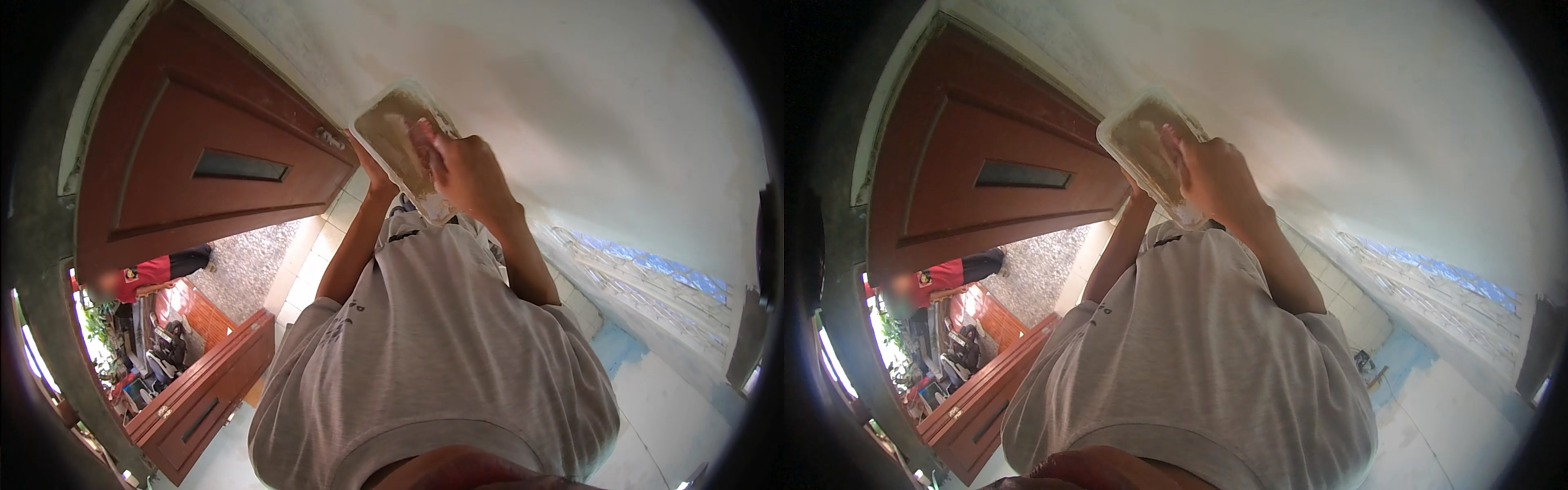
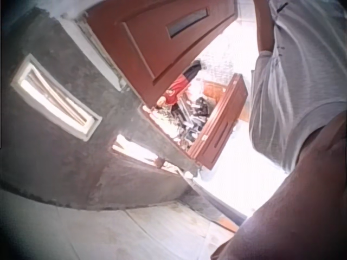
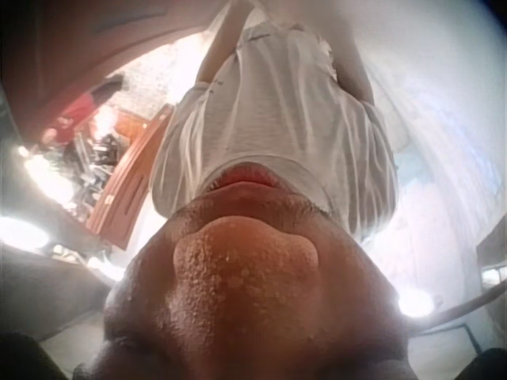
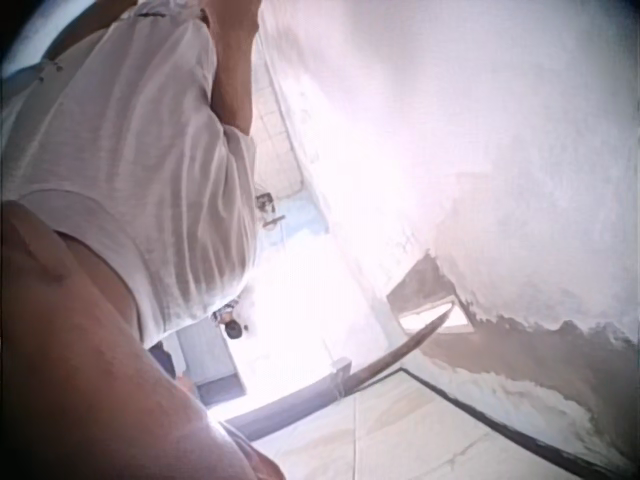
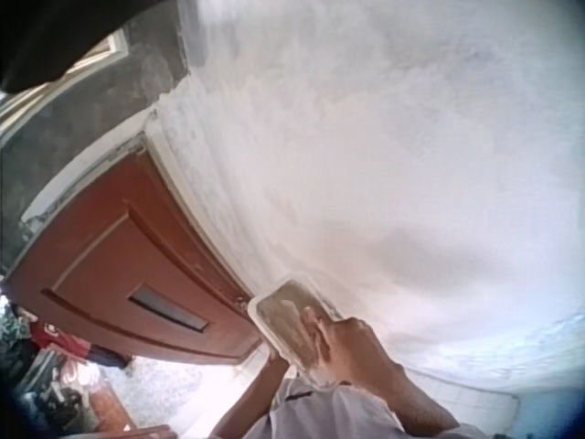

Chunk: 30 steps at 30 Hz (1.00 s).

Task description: The person applies plaster to an indoor wall and ceiling corner using a red hand spreader, repeatedly dipping the spreader into a plastic container of white plaster material.

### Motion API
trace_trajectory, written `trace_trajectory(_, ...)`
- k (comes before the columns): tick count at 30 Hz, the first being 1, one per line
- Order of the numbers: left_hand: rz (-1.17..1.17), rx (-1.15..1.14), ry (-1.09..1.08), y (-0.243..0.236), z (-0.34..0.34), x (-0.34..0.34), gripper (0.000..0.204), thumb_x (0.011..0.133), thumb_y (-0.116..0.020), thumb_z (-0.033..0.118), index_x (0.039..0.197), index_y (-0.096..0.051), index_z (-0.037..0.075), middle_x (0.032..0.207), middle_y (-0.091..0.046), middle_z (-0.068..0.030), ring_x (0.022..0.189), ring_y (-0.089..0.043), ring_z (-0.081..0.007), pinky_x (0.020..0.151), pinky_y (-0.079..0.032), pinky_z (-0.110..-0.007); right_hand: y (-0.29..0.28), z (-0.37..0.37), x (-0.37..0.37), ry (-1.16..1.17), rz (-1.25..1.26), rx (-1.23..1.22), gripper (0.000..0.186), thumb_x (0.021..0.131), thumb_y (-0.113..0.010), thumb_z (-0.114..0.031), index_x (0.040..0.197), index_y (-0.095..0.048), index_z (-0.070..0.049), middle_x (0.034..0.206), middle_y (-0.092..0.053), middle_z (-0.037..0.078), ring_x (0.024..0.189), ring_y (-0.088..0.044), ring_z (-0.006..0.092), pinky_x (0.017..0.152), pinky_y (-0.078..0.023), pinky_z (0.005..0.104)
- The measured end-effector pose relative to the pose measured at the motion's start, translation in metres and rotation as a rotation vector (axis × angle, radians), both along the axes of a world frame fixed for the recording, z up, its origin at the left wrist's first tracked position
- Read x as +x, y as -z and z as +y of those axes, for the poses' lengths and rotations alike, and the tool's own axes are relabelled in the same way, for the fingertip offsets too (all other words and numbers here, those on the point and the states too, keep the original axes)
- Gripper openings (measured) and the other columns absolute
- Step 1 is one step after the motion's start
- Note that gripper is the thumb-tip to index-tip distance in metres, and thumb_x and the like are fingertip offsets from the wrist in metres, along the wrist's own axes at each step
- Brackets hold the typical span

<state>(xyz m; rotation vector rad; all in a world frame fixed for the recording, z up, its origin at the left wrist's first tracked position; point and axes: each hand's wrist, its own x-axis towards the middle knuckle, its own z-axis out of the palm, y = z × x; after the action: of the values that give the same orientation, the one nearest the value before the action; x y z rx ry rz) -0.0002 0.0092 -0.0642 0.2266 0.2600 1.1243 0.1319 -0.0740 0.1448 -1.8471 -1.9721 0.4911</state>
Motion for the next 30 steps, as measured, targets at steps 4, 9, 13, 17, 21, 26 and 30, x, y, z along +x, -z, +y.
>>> trace_trajectory(4,0.047,-0.164,0.029,0.02,-0.007,0.007,0.073,0.101,-0.027,0.071,0.138,-0.053,0.014,0.127,-0.06,-0.0068,0.114,-0.059,-0.025,0.1,-0.05,-0.04,0.003,-0.01,-0.007,0.134,0.043,-0.02,0.017,0.087,-0.065,-0.009,0.096,-0.063,0.005,0.071,-0.065,0.025,0.072,-0.068,0.042,0.067,-0.056,0.0494)
trace_trajectory(9,-0.007,-0.033,0.055,0.037,-0.004,-0.003,0.076,0.1,-0.026,0.074,0.143,-0.05,0.016,0.136,-0.057,-0.0067,0.124,-0.055,-0.0259,0.106,-0.046,-0.041,0.034,-0.012,-0.025,0.0,-0.119,0.059,0.017,0.092,-0.062,-0.007,0.104,-0.06,0.005,0.067,-0.062,0.025,0.068,-0.066,0.0438,0.063,-0.054,0.0505)
trace_trajectory(13,0.133,-0.115,0.074,0.018,-0.015,-0.008,0.076,0.1,-0.027,0.073,0.145,-0.048,0.016,0.139,-0.056,-0.006,0.128,-0.053,-0.026,0.108,-0.045,-0.042,-0.002,-0.027,-0.01,0.173,0.113,0.069,0.016,0.093,-0.065,-0.008,0.098,-0.055,0.004,0.07,-0.061,0.024,0.065,-0.064,0.0414,0.058,-0.05,0.0465)
trace_trajectory(17,0.15,-0.153,0.055,0.005,-0.023,0.001,0.076,0.1,-0.029,0.072,0.149,-0.045,0.016,0.141,-0.055,-0.0067,0.129,-0.053,-0.0266,0.108,-0.045,-0.042,-0.006,-0.038,0.023,0.265,0.316,0.166,0.023,0.098,-0.065,-0.017,0.096,-0.051,0.001,0.065,-0.055,0.02,0.054,-0.057,0.0339,0.053,-0.043,0.0377)
trace_trajectory(21,0.178,0.005,0.113,-0.013,-0.023,0.021,0.076,0.1,-0.029,0.071,0.149,-0.044,0.015,0.141,-0.055,-0.0082,0.128,-0.053,-0.0272,0.108,-0.046,-0.042,0.011,-0.045,0.046,0.472,0.662,0.136,0.027,0.1,-0.067,-0.025,0.099,-0.053,-0.002,0.061,-0.048,0.005,0.053,-0.042,0.0131,0.051,-0.035,0.0278)
trace_trajectory(26,0.165,-0.048,0.183,-0.028,-0.028,0.033,0.08,0.099,-0.031,0.073,0.151,-0.042,0.013,0.144,-0.053,-0.0103,0.127,-0.055,-0.0289,0.106,-0.048,-0.044,0.021,-0.06,0.055,0.592,1.049,0.187,0.027,0.1,-0.067,-0.03,0.107,-0.059,-0.005,0.079,-0.051,-0.008,0.065,-0.04,0.0022,0.055,-0.033,0.0218)
trace_trajectory(30,0.243,0.007,0.163,-0.06,-0.036,0.03,0.081,0.099,-0.03,0.073,0.154,-0.039,0.014,0.147,-0.052,-0.0111,0.13,-0.054,-0.0308,0.107,-0.048,-0.046,0.018,-0.062,0.045,0.517,1.464,0.259,0.04,0.096,-0.072,-0.029,0.126,-0.06,-0.004,0.109,-0.063,-0.002,0.103,-0.058,0.0082,0.089,-0.049,0.0278)
